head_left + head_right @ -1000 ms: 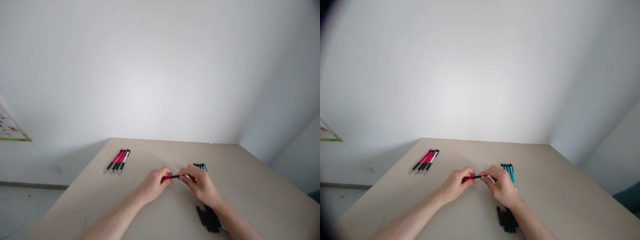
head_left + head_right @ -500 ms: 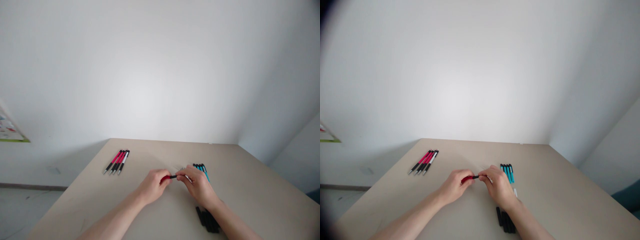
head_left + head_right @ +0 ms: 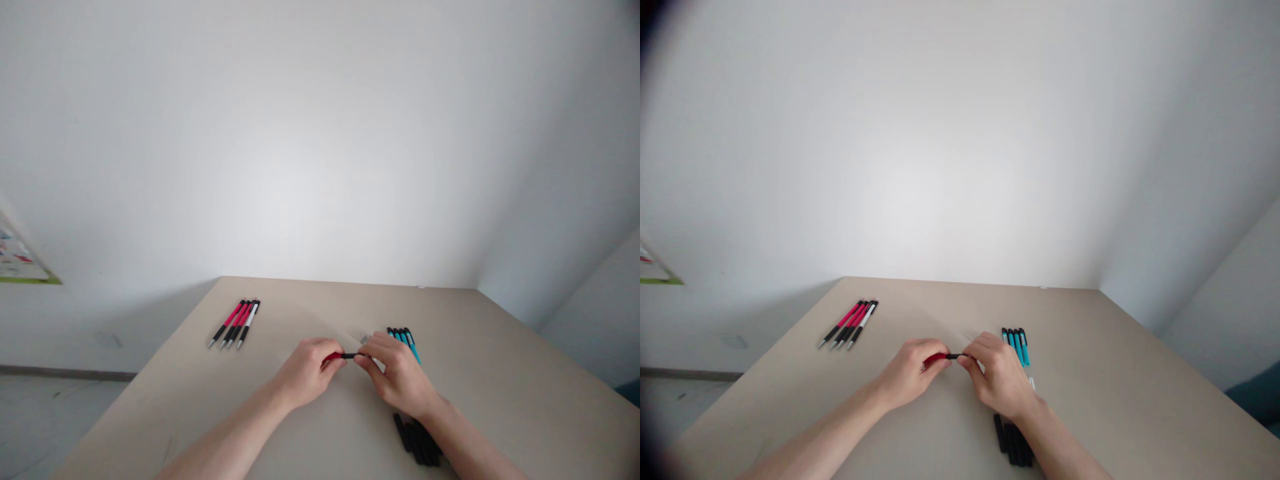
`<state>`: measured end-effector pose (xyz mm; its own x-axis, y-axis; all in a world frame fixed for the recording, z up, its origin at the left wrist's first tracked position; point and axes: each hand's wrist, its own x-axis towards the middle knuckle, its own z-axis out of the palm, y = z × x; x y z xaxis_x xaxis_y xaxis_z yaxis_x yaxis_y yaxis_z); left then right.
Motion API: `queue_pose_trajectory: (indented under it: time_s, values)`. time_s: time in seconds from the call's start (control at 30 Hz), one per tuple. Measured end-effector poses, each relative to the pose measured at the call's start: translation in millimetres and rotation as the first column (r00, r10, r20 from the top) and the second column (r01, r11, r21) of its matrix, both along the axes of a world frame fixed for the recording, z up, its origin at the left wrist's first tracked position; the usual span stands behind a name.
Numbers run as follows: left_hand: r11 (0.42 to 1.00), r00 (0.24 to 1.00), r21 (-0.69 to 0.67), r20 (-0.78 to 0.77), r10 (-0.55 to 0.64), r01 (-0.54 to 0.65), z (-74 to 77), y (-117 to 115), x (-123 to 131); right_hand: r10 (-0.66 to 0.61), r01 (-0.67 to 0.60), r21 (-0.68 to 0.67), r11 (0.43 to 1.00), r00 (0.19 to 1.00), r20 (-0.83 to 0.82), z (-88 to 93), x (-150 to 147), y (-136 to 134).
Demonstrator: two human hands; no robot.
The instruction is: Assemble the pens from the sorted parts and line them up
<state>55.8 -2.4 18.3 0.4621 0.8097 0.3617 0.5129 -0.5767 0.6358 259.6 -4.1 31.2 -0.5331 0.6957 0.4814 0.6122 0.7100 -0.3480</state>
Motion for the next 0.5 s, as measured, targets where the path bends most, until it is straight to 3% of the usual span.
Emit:
queue_pose_trajectory:
  time_s: [0.3, 0.5]
  values:
    - [1.000, 1.000, 0.004, 0.005, 0.013, -0.013, -4.6, 3.0, -0.1, -0.050, 0.051, -0.007, 0.999, 0.997, 0.062, -4.4, -2.5, 2.4]
    - [1.000, 1.000, 0.023, -0.008, 0.003, -0.003, -4.3, 2.7, -1.2, -0.012, 0.017, -0.039, 0.999, 0.994, 0.108, -5.8, -1.4, 3.3]
